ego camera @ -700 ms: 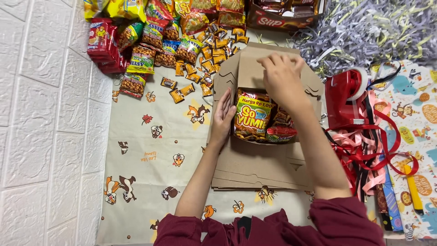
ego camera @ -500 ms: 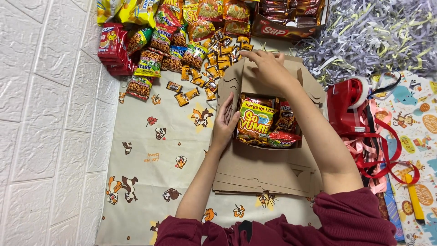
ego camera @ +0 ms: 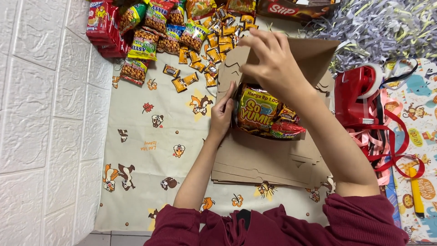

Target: The person wraps a small box using blue patterned paper. They unfold the paper, place the box on top of it, and fold the edges of the paper over the box by hand.

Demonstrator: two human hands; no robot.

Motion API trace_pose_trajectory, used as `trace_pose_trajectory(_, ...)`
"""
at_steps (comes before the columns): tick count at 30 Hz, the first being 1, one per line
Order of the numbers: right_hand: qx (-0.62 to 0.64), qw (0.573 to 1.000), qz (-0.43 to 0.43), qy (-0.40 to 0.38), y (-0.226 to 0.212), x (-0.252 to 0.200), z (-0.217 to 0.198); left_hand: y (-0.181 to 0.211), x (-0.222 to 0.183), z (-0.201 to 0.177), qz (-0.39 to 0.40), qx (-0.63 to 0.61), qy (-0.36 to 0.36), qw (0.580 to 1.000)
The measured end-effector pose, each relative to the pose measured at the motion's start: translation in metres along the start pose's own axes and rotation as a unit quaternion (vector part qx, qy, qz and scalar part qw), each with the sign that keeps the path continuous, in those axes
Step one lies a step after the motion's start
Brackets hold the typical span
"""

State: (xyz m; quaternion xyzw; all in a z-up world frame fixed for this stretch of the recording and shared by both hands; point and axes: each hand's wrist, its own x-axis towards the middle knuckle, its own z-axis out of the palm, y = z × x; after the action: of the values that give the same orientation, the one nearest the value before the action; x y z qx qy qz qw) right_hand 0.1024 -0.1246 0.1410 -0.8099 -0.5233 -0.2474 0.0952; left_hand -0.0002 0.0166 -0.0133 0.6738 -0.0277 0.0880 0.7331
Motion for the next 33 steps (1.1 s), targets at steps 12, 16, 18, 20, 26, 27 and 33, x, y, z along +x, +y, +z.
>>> trace_pose_trajectory(12,-0.054,0.97,0.166,-0.169,-0.055,-0.009,-0.033,0.004,0.001,0.001,0.005,0.01,0.011,1.0)
trace_pose_trajectory(16,-0.058,0.965,0.168,-0.193,-0.058,-0.022,-0.021,0.004,0.001,0.001,0.002,-0.001,0.002,1.0)
trace_pose_trajectory(18,-0.065,0.967,0.182,-0.166,-0.062,-0.029,-0.012,0.005,0.002,0.0,0.002,0.002,0.001,1.0)
trace_pose_trajectory(20,-0.074,0.966,0.185,-0.165,-0.064,-0.031,-0.011,0.007,0.001,-0.001,0.001,0.005,0.001,1.0)
trace_pose_trajectory(26,-0.122,0.975,0.141,-0.121,-0.07,-0.04,-0.003,0.014,0.0,0.001,-0.002,0.012,-0.004,1.0)
trace_pose_trajectory(27,-0.125,0.977,0.133,-0.106,-0.071,-0.041,-0.002,0.015,-0.001,0.001,-0.002,0.014,-0.004,1.0)
trace_pose_trajectory(33,-0.155,0.981,0.1,-0.068,-0.075,-0.056,0.019,0.022,-0.002,0.002,-0.003,0.02,-0.01,1.0)
